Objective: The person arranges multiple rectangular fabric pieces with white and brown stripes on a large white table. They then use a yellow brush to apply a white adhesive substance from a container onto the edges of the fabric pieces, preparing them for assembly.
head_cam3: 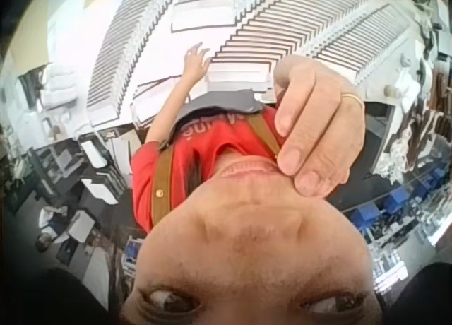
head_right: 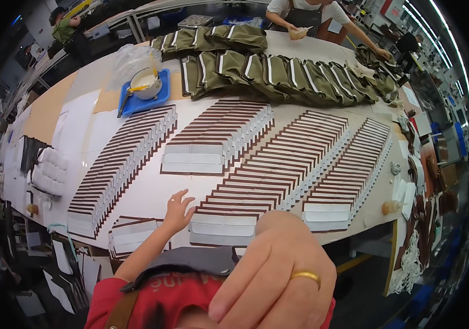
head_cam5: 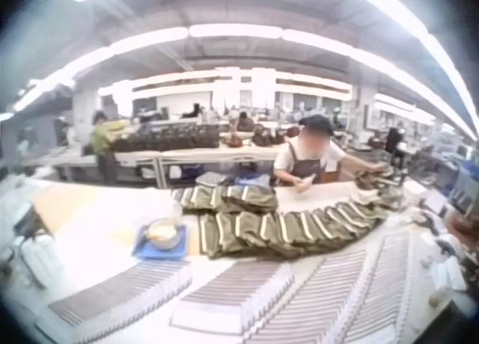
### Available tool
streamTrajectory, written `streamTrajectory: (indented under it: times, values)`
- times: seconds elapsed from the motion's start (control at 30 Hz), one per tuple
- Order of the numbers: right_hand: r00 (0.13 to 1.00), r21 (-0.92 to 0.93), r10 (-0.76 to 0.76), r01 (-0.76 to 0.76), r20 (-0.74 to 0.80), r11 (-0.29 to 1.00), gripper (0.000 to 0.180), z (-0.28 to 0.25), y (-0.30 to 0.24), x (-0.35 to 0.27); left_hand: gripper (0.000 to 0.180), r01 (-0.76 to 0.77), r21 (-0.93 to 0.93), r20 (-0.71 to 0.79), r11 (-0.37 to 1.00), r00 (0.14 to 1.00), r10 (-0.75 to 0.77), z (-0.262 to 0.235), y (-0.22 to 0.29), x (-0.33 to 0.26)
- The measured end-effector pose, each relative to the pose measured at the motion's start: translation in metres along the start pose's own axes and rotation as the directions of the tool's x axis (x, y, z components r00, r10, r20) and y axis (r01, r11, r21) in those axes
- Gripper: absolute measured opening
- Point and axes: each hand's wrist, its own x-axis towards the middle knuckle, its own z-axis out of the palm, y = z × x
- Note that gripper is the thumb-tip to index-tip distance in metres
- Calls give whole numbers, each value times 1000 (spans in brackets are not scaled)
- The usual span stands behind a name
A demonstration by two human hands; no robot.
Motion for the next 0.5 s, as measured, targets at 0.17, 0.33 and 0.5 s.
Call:
streamTrajectory:
  times: [0.17, 0.33, 0.5]
  values:
    - [991, 39, 115, -119, 74, 992, 14, 10, -17, 10, 28, 75, -49, 10, 996, 997, -75, 9, 21, -58]
    - [978, 280, 39, -97, 204, 955, 10, 9, -11, 11, 28, 125, -87, -15, 988, 992, -127, 15, 27, -89]
    - [979, 191, 201, -204, 37, 960, 9, 38, -23, 10, 29, 93, -113, -27, 989, 995, -96, 17, 26, -88]
